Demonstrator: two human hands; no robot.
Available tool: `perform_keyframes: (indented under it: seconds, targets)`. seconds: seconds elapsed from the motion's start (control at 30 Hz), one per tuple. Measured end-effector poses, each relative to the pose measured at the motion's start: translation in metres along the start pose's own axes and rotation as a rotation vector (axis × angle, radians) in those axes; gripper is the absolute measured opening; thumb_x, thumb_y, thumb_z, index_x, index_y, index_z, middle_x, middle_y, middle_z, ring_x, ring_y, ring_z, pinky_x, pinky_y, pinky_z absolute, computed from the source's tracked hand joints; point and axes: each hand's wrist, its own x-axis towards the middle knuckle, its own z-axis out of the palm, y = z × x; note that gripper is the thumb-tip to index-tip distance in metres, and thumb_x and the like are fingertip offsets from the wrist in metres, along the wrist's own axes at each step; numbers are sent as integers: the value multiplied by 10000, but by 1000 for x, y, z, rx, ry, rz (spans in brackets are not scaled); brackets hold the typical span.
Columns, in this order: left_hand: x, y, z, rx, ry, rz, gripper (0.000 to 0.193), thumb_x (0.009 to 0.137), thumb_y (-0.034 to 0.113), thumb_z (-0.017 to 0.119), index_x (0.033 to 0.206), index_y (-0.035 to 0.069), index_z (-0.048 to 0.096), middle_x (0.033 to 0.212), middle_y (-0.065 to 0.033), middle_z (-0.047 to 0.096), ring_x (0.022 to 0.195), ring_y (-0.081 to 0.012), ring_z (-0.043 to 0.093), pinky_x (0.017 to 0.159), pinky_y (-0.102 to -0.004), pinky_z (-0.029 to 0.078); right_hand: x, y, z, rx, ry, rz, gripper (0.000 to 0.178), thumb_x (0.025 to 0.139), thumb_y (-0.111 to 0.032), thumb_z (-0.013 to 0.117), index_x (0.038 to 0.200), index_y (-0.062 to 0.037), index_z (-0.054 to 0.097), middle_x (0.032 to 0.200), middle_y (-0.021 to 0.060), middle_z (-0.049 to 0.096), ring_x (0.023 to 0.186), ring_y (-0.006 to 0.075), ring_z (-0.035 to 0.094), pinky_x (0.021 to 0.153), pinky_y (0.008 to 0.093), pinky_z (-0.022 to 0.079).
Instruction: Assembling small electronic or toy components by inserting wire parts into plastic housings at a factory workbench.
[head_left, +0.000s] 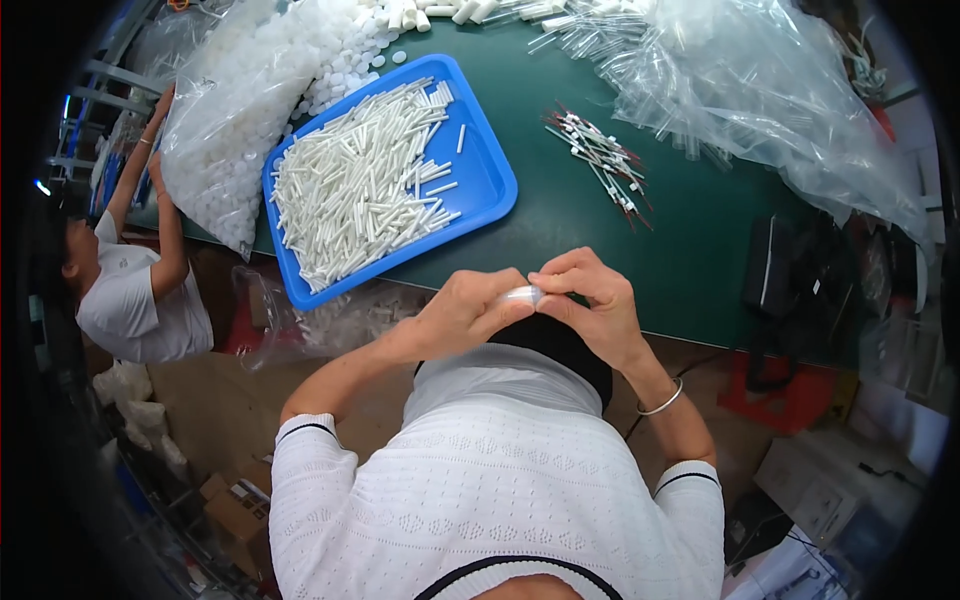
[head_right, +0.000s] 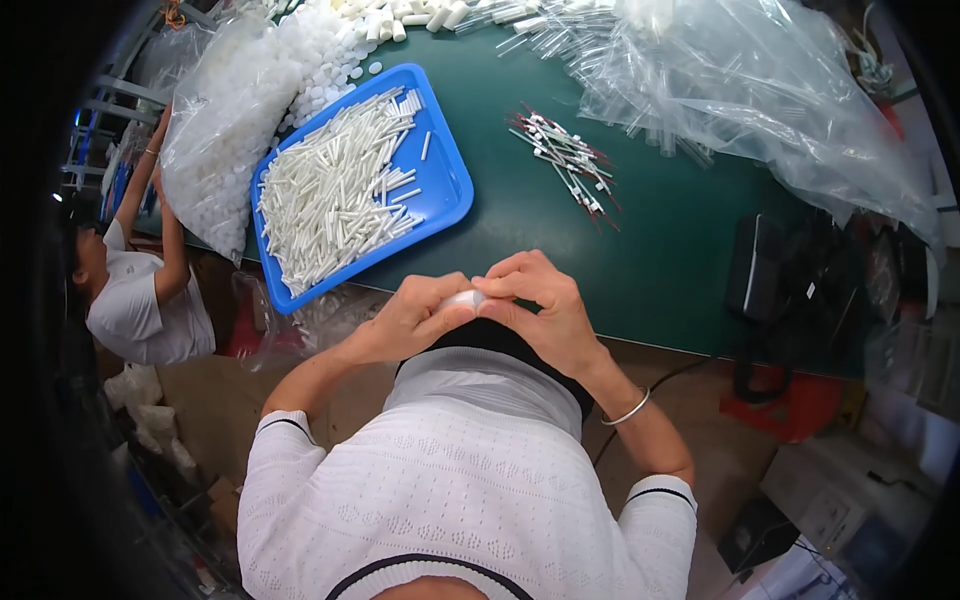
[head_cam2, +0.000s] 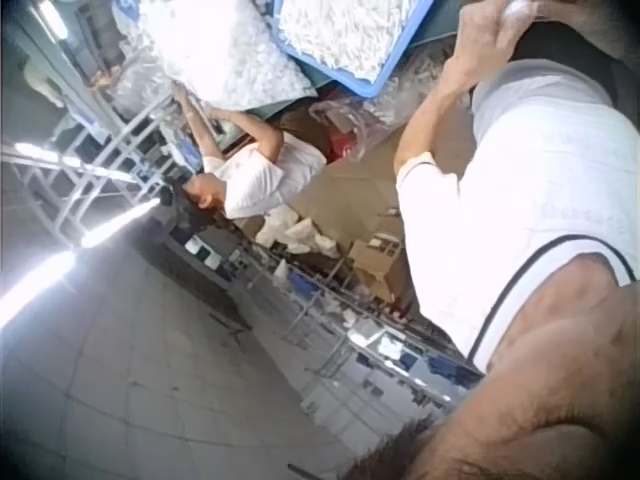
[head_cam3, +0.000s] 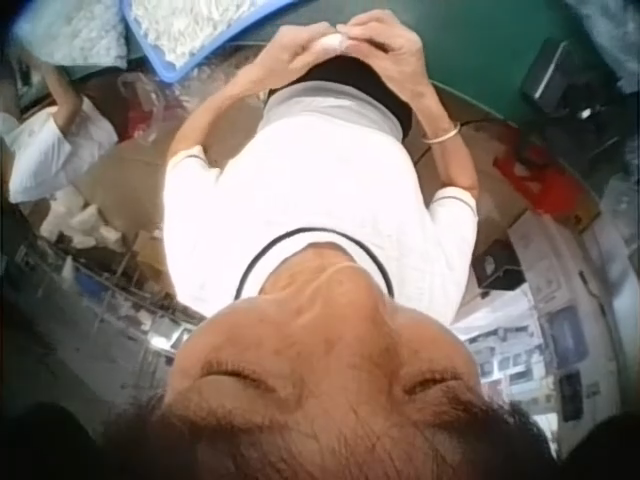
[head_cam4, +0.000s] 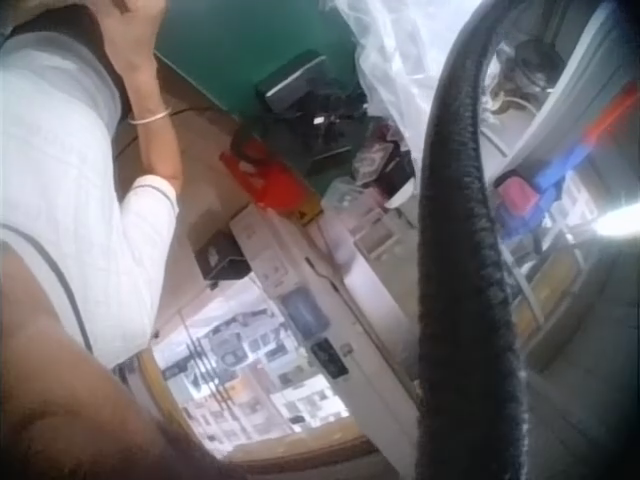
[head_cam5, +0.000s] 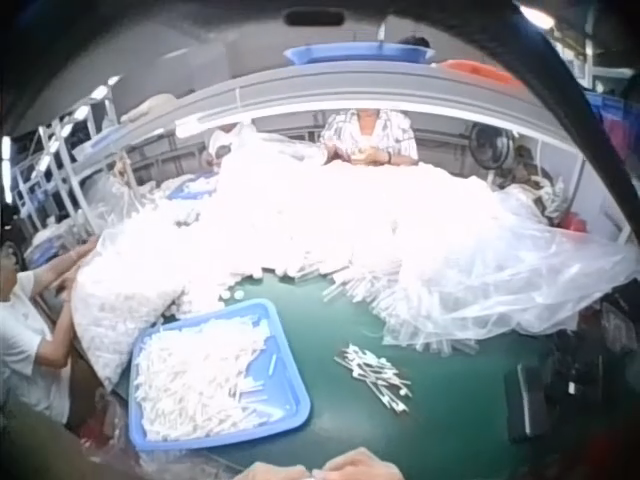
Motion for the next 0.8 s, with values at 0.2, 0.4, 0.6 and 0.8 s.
perform_keyframes:
  seconds: [0.2,0.4,0.6,0.8]
  targets:
    - [4,-3,9,-534,-206,-189,425,1024,371,417,849,24,588,630,26,460,520,-45,359,480,-215,293,0,3,4,255,1,108,129,830,-68,715,902,-6,628,865,34,579,758,100,538,662,230,454]
    - [19,1,28,-1284,-17,-245,553,1017,524,249,802,67,475,804,-54,492,721,-142,446,674,-263,389,7,-11,0,-178,153,-93,571,691,-121,822,1175,-8,541,1113,133,568,961,209,575,818,320,485]
    - [16,0,42,-1532,-15,-264,496,1024,502,226,911,101,494,884,-27,500,845,-160,497,815,-317,433,3,-5,21,-514,151,-334,721,626,-77,800,1273,0,492,1236,184,509,999,331,585,789,373,529]
    - [12,-4,49,-1485,12,-245,506,1029,490,216,868,92,485,854,-24,495,831,-150,491,800,-299,430,1,-5,26,-573,202,-373,663,631,-70,777,1228,15,502,1178,195,543,947,312,594,761,355,518]
